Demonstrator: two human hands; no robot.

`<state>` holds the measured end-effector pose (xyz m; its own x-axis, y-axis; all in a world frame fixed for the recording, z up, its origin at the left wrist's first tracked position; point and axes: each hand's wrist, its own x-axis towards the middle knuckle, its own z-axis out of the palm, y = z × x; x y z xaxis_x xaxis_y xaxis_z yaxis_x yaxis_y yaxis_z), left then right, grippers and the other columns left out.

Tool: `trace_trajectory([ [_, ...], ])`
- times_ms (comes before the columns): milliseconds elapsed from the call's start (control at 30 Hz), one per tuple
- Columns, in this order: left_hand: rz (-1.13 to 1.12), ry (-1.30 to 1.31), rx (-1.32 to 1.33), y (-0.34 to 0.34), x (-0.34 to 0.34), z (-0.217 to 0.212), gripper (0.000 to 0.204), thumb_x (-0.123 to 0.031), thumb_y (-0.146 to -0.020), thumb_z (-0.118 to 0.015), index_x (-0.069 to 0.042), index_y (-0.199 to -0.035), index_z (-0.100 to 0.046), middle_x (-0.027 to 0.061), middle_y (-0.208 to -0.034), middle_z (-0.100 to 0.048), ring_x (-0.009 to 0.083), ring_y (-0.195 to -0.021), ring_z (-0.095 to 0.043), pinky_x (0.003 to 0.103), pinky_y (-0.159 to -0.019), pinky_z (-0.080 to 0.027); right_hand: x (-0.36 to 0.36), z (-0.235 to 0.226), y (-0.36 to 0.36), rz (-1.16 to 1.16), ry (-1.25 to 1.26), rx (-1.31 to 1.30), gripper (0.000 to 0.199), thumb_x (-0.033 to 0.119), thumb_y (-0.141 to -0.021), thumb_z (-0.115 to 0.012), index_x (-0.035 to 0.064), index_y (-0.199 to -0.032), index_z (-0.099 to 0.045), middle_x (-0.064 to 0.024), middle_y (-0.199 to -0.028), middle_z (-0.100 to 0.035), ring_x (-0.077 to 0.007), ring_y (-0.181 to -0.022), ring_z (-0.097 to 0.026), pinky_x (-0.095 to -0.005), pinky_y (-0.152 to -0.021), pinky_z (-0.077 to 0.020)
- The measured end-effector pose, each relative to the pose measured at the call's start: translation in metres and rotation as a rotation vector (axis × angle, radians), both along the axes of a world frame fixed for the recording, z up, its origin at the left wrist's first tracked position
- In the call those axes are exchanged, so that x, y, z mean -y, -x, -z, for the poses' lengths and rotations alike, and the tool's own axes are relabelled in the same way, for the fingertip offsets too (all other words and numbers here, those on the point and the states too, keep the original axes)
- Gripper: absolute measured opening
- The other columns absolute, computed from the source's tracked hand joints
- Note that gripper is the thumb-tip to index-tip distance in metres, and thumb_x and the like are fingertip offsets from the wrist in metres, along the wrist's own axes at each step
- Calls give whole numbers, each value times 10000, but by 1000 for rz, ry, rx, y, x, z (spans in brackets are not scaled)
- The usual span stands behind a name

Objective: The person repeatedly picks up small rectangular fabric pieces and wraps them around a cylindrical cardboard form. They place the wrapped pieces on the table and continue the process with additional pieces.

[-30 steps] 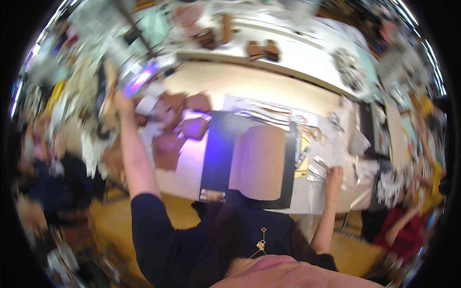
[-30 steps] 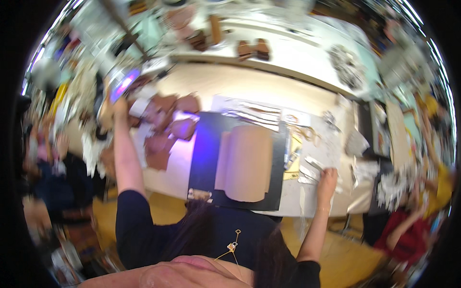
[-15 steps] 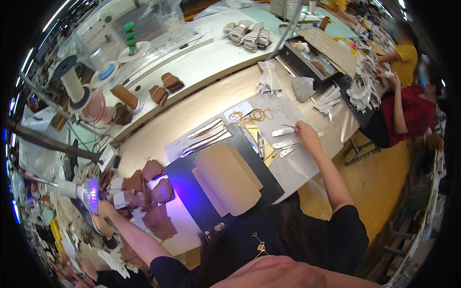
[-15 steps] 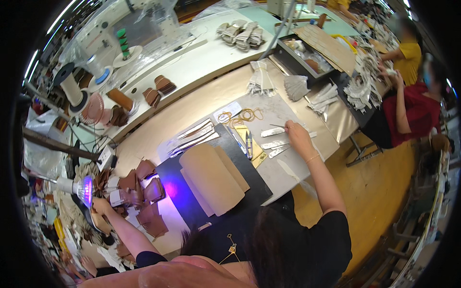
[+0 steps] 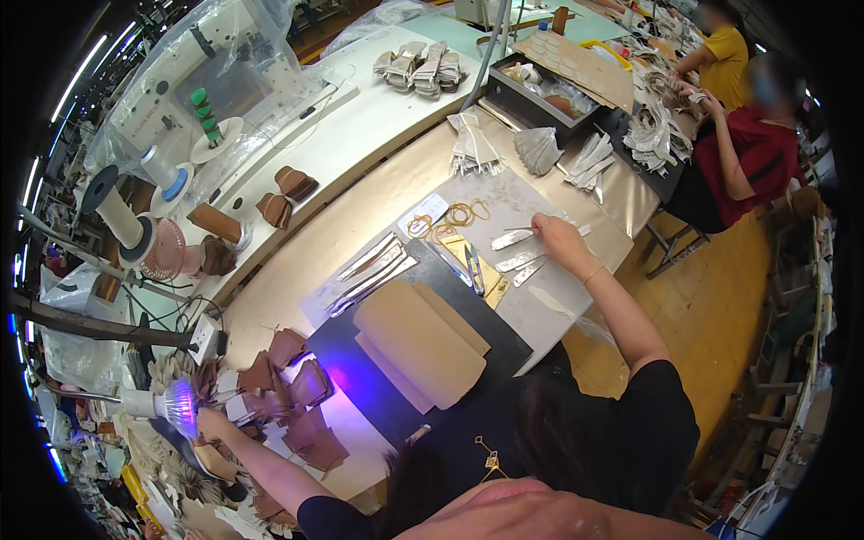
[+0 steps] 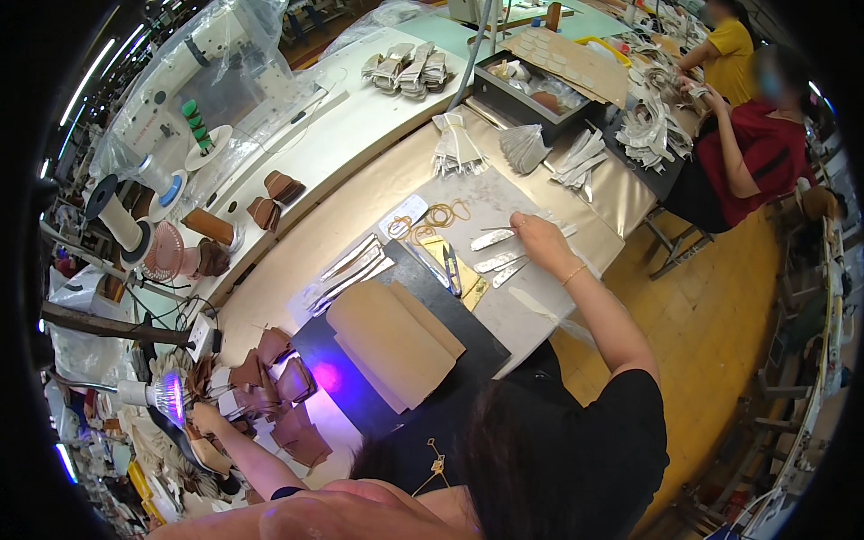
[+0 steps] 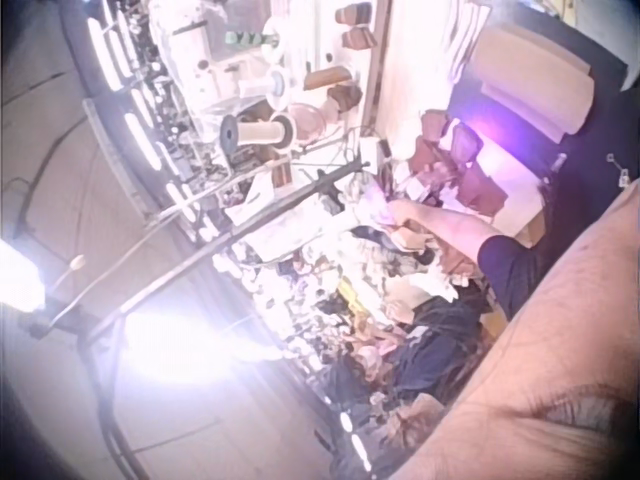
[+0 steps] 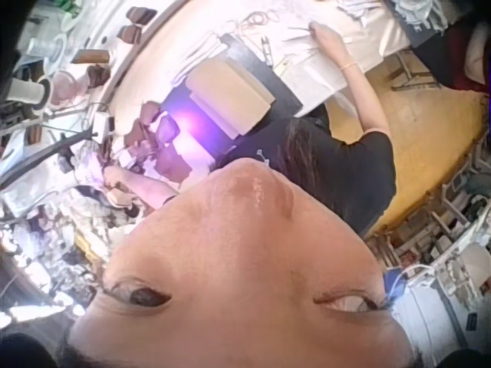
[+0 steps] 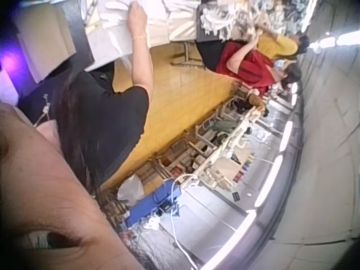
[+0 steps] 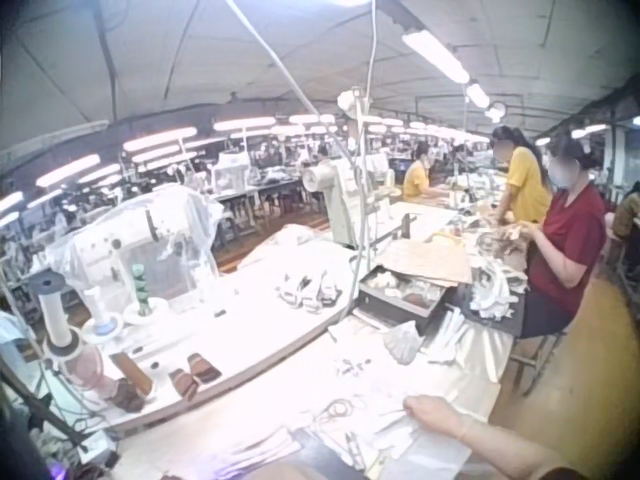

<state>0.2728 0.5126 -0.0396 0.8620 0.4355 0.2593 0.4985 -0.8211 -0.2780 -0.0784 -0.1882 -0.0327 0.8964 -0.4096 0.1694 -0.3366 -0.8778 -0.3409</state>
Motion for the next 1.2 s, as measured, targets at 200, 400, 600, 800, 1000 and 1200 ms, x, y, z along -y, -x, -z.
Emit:
trace_trajectory([
  [200,7,-20,-64,-7,-16,7,249,-164,-901,-449,-65,-1007,-651,144,-1021,-651,311,-894,-646,444,-661,-549,2,-6,0,57,-36,53,140,70,-857,-438,83,-961,-530,-125,-799,-579,-312,-792,-581,-380,-694,-462],
  [400,-18,148,14,-30,-57,21,256,-165,-897,-460,-49,-1035,-641,146,-1050,-645,312,-869,-645,429,-652,-543,14,-7,-5,3,128,147,236,20,-813,-521,98,-1023,-596,-98,-813,-599,-281,-768,-602,-360,-678,-483],
  [600,-54,1287,810,-6,-79,0,223,-177,-854,-595,12,-965,-641,112,-943,-653,256,-890,-617,377,-672,-498,28,6,-5,174,-67,351,105,70,-852,-582,58,-956,-580,-79,-884,-637,-244,-737,-657,-342,-659,-505],
  [800,135,1738,1030,41,-88,-3,407,-7,-847,-547,-23,-1247,-470,134,-1097,-584,232,-996,-567,377,-836,-446,62,17,0,384,-523,789,92,31,-895,-536,3,-937,-459,-139,-886,-644,-206,-789,-692,-272,-653,-513],
  [1000,355,2192,1054,95,-83,-28,441,-11,-870,-552,-3,-1295,-434,205,-1127,-560,274,-1032,-560,353,-907,-470,105,31,27,598,-706,1210,156,38,-900,-533,21,-941,-383,-107,-871,-577,-213,-782,-663,-273,-687,-533],
  [1200,410,1908,1025,174,34,-124,353,-235,-946,-468,4,-1200,-523,128,-997,-584,211,-947,-570,321,-875,-467,148,57,66,748,-1099,1600,192,38,-866,-598,34,-953,-427,-75,-840,-534,-158,-662,-558,-314,-683,-510],
])
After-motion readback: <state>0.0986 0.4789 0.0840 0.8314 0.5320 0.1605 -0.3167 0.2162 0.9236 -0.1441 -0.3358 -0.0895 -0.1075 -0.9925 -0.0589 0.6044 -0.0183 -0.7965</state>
